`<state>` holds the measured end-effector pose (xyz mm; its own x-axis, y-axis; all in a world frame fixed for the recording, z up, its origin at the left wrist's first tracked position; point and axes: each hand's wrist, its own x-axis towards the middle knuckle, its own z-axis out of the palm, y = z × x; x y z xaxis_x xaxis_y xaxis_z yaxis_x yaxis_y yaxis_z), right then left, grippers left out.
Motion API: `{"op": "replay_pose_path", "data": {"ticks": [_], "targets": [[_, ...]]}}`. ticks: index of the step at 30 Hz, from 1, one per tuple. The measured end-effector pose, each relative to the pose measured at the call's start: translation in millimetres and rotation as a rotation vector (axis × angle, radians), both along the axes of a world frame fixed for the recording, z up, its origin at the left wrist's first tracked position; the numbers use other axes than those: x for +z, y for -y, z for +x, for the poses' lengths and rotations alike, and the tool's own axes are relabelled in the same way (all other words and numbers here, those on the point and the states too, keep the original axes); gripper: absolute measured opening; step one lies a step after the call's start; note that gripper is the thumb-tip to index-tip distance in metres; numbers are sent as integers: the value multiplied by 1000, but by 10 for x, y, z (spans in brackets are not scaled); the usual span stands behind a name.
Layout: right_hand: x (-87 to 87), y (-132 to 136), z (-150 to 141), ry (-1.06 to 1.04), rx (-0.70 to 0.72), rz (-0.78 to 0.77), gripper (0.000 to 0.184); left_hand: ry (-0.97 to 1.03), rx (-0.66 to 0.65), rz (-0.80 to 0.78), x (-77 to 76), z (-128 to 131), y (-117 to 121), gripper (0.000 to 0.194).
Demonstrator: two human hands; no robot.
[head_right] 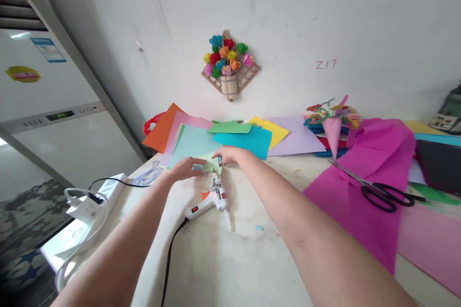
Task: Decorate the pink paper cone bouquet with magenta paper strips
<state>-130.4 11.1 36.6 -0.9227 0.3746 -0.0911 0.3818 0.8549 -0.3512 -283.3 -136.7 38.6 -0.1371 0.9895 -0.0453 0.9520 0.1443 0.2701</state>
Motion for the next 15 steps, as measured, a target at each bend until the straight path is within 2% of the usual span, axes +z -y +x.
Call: {"op": "replay_pose_path", "data": {"ticks": [3,8,12,14,15], "targets": [[-32,-2,2,-43,75,71,53,-53,23,36,-21,-1,-2,46],[-78,-18,-38,-183,88,62,19,-61,98,61,-17,27,-2,44],[-88,-38,-69,-283,-19,-2,16,-97,148,90,104,2,11,41],[-79,-36,-80,-297,-113,-9,18,-166,212,3,222,17,33,44],[-73,-32,-86,-299,-152,-2,19,-188,196,-54,286,42,49,45]]}}
